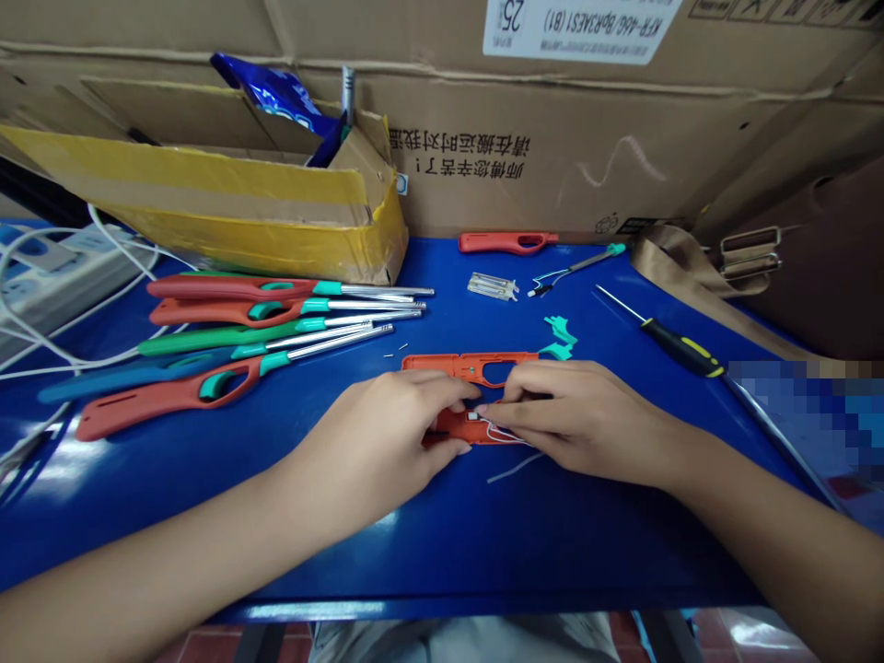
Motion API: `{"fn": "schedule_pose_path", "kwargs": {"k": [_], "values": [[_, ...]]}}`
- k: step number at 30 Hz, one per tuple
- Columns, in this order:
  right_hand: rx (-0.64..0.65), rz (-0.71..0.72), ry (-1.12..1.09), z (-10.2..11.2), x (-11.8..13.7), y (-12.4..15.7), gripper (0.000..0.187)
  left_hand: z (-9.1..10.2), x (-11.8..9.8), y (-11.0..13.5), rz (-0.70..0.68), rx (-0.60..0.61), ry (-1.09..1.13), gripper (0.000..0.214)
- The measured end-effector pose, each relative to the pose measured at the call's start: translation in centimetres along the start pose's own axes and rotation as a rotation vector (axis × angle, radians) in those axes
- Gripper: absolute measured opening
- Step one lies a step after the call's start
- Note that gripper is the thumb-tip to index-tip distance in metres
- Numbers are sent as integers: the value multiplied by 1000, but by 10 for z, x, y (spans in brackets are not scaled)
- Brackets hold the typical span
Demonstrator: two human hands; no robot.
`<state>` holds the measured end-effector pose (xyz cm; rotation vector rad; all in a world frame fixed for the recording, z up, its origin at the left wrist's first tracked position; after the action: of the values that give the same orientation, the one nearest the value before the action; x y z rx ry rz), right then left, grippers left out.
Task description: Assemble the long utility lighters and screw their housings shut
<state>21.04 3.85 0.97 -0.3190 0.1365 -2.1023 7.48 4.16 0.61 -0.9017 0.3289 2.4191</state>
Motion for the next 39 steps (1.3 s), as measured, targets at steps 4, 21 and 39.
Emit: {"fn": "schedule_pose_path", "kwargs": {"k": [4,21,39], "values": [[-62,28,-23,2,-1,0,23,0,1,0,-5,-16,7,31],[69,144,181,-3,13,-4,28,0,3,-2,21,-4,19,32],[306,-176,-141,17,-16,7,10,-1,-10,3,-198,1,-18,37]]}}
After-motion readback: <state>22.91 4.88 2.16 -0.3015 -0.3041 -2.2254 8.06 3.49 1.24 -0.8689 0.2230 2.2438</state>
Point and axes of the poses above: each hand's wrist, its own y-axis away from the middle knuckle, its own z-axis out of the back of the hand, x = y × z, the point moved 8 cm from there along -y, towards the middle knuckle, and after that the axes turned 10 degrees about y, right-handed, at the moved point
